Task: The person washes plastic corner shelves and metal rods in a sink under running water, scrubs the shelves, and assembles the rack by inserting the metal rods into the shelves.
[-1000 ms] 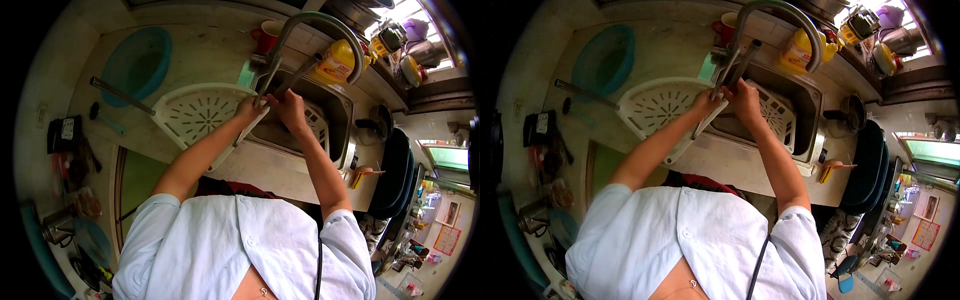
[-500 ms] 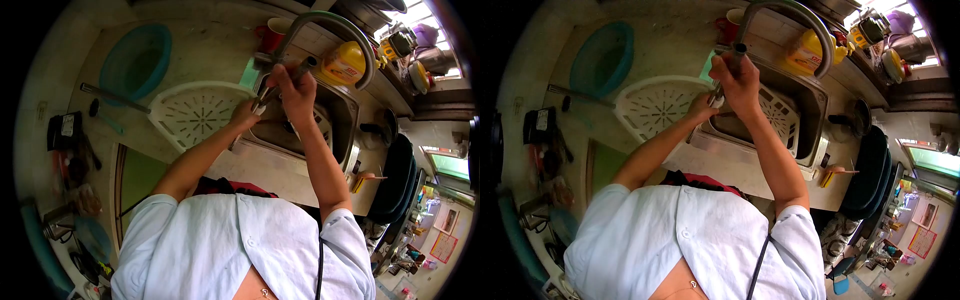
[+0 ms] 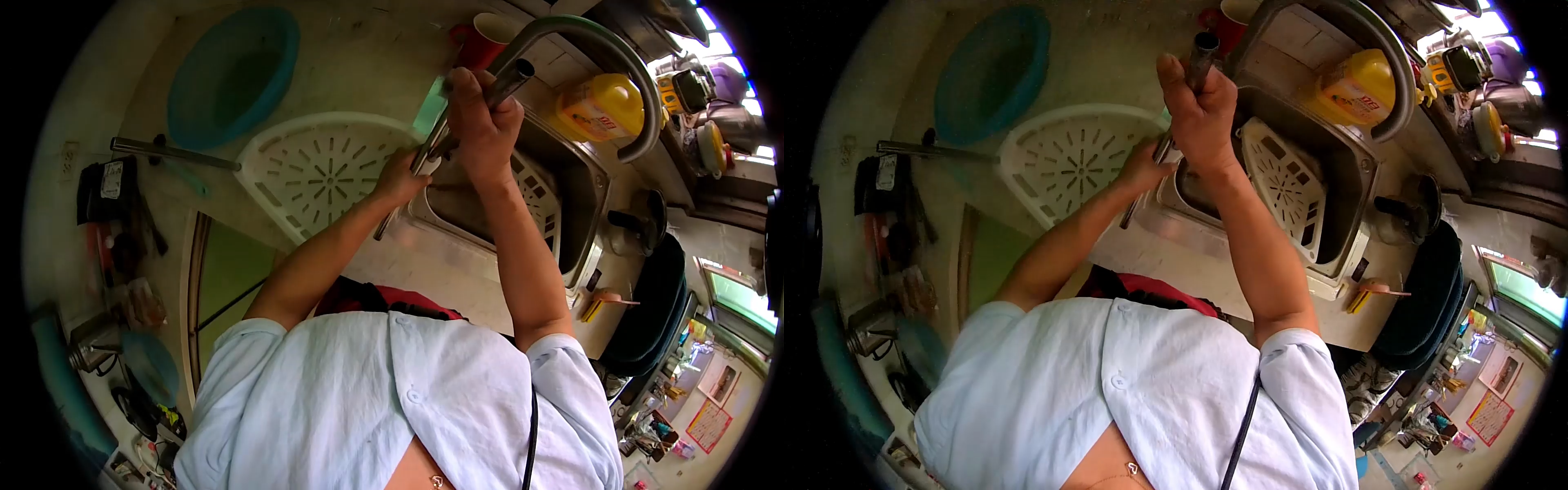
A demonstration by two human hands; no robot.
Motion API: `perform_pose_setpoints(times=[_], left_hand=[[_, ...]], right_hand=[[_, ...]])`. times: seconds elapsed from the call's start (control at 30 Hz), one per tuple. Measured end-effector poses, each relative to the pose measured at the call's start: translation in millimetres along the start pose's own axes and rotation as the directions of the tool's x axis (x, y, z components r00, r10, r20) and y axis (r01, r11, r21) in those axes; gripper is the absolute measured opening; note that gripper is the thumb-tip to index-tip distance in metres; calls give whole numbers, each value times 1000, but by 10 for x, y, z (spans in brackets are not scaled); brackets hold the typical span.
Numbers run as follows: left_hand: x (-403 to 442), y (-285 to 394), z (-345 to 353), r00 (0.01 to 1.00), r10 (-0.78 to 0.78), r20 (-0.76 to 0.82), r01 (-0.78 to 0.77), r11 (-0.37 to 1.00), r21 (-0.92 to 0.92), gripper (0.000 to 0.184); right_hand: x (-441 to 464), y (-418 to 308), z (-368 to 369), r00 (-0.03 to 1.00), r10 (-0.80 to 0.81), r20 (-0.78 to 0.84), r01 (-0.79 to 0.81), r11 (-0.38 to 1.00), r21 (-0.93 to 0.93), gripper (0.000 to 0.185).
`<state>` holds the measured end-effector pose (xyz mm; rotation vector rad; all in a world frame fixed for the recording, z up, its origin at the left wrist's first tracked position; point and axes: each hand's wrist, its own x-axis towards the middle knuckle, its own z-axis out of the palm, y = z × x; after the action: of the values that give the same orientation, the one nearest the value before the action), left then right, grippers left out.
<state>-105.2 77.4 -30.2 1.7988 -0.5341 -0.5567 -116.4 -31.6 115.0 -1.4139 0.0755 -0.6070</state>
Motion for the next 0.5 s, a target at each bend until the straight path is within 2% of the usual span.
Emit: perform_pose_setpoints(times=[0.03, 0.1, 0.2, 0.33, 0.47, 0.5], left_hand=[[-10, 9, -1, 1000, -9, 1, 9, 1000, -2, 44], [-5, 69, -16, 991, -134, -5, 133, 978, 160, 44], [-35, 171, -26, 988, -157, 7, 156, 986, 52, 46], [-45, 237, -38, 989, -145, 12, 144, 989, 36, 49], [10, 94, -13, 990, -135, 41, 134, 991, 10, 50], [4, 12, 15, 992, -122, 40, 121, 992, 22, 50]], right_hand=[[-2, -11, 5, 999, 40, -4, -40, 999, 35, 37], [7, -7, -11, 998, 57, 25, -58, 997, 48, 36], [10, -26, -54, 991, 99, 87, -106, 991, 85, 34], [29, -47, -116, 972, 144, 184, -173, 973, 155, 34], [35, -24, -128, 972, 116, 206, -158, 967, 200, 34], [8, 6, -82, 985, 82, 149, -106, 982, 158, 33]])
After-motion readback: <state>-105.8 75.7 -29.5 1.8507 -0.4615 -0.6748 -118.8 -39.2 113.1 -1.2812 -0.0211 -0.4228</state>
